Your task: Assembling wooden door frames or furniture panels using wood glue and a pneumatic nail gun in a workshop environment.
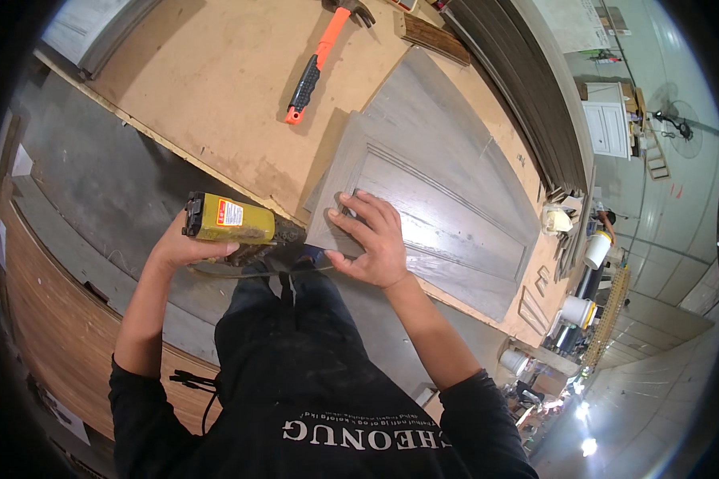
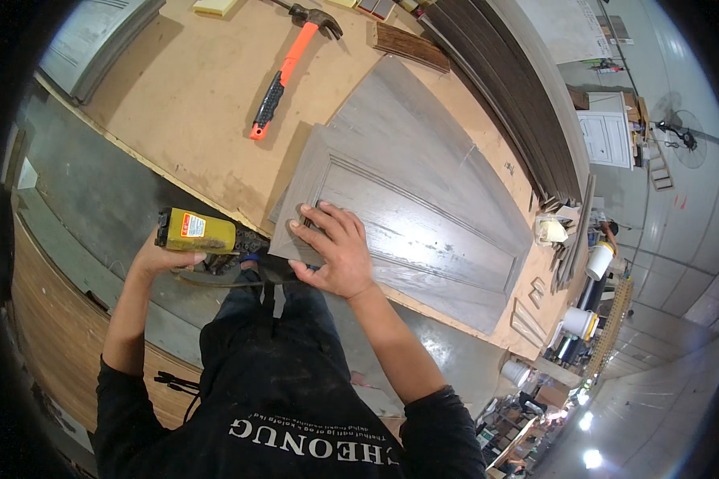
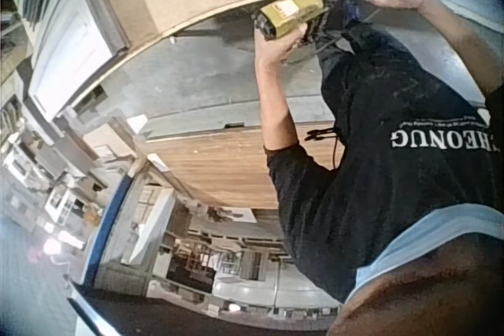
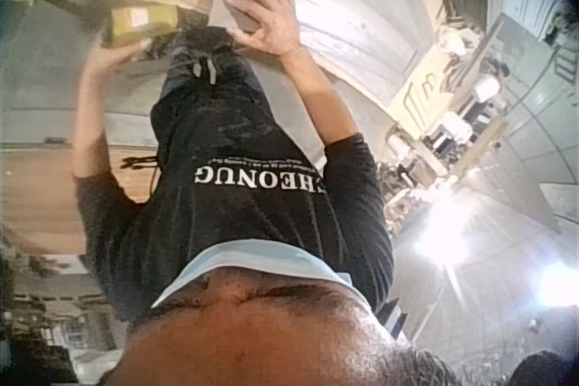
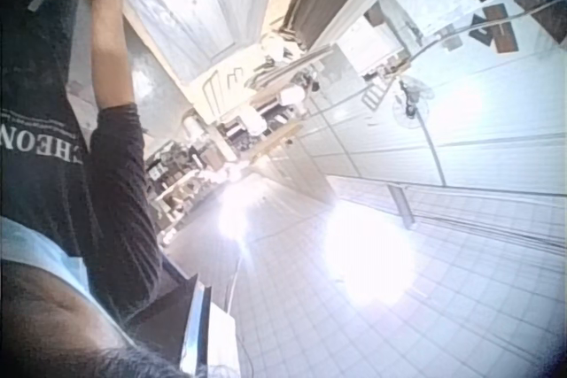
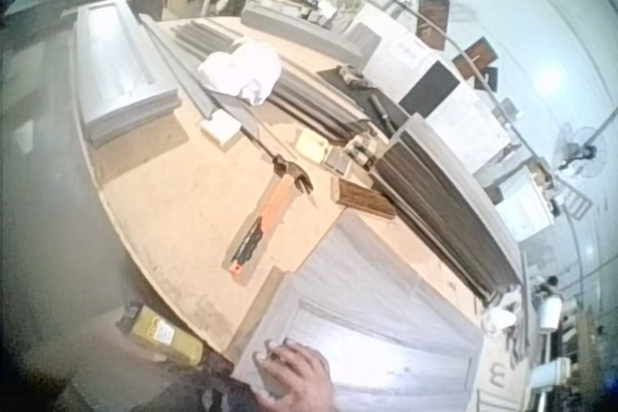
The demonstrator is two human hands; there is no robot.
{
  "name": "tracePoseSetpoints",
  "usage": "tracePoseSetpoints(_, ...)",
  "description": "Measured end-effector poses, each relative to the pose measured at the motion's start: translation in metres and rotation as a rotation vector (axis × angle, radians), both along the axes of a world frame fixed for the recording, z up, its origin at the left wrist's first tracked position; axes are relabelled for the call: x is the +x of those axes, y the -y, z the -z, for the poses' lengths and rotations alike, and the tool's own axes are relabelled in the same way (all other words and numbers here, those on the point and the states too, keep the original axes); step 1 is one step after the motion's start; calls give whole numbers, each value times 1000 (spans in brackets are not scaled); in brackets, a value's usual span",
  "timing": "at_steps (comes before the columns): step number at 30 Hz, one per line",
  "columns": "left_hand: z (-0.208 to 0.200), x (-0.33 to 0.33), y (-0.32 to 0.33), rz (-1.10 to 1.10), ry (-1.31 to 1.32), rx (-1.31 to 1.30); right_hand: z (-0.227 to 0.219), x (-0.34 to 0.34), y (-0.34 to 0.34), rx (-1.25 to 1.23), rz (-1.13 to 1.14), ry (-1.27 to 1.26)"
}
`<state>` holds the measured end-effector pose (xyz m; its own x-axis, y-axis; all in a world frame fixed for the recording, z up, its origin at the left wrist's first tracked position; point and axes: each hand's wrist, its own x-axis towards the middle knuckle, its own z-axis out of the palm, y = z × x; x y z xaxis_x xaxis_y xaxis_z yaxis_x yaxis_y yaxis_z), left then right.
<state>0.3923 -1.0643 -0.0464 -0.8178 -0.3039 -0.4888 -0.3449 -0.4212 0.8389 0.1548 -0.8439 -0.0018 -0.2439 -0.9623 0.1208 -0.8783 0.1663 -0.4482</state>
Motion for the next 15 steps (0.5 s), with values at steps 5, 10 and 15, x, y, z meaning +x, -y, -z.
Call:
tracePoseSetpoints(5,0,0,-1,31,0,-5,1,0,-1,-4,7,1)
tracePoseSetpoints(10,-3,-2,-2,2,23,35,2,-1,0,-9,4,-5)
tracePoseSetpoints(15,-1,-4,-3,-31,-1,5,1,-1,0,-13,5,-8)
